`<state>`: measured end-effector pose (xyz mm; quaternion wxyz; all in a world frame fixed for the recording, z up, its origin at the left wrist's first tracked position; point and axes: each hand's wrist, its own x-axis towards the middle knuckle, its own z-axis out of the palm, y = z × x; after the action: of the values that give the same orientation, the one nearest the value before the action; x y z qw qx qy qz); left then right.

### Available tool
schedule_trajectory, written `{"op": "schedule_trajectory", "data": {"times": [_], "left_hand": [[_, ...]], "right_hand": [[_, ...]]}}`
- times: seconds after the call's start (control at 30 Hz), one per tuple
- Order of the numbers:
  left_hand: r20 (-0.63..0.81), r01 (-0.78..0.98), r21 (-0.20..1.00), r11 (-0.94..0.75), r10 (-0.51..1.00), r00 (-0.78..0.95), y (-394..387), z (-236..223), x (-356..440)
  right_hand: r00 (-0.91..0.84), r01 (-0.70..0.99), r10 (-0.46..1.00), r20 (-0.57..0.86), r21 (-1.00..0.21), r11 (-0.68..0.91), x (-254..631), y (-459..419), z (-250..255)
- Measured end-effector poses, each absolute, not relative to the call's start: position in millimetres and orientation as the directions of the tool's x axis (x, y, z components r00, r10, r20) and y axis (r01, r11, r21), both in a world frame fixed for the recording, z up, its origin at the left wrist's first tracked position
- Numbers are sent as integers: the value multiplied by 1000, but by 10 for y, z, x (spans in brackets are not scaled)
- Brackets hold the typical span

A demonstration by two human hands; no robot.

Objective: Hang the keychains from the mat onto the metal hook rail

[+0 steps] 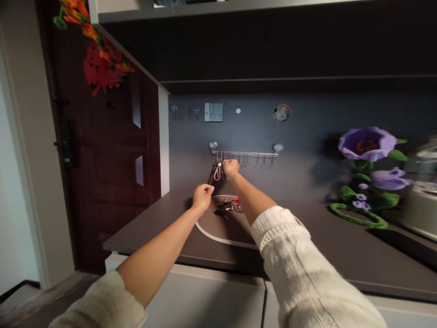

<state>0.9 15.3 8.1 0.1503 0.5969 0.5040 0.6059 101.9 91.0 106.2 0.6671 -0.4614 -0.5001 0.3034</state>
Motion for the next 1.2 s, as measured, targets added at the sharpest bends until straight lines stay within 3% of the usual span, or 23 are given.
{"op": "schedule_trajectory", "data": {"times": [0.17, 0.43, 0.67, 0.87, 1.03, 1.2], "left_hand": [[560, 405, 800, -442, 793, -241, 149, 86, 17], [561, 421, 798, -431, 788, -255, 134, 80, 7], [555, 432, 795, -426, 798, -233, 146, 57, -4], [582, 458, 748, -480, 807, -103, 127, 53, -21], [530, 410, 778, -477, 848, -20, 97, 37, -26], [500, 474, 739, -478, 861, 89, 33, 42, -70]], "right_hand": [[340, 43, 862, 375, -922, 385, 992, 916, 1032], [319, 177, 835, 448, -894, 412, 1064, 1048, 868], [176, 174, 861, 477, -876, 450, 1133, 990, 834], [168, 145, 877, 450, -892, 429, 1239, 735, 820], [65, 137, 892, 447, -889, 436, 1390, 446, 724], [-14, 115, 927, 376, -920, 375, 1491, 105, 509]]}}
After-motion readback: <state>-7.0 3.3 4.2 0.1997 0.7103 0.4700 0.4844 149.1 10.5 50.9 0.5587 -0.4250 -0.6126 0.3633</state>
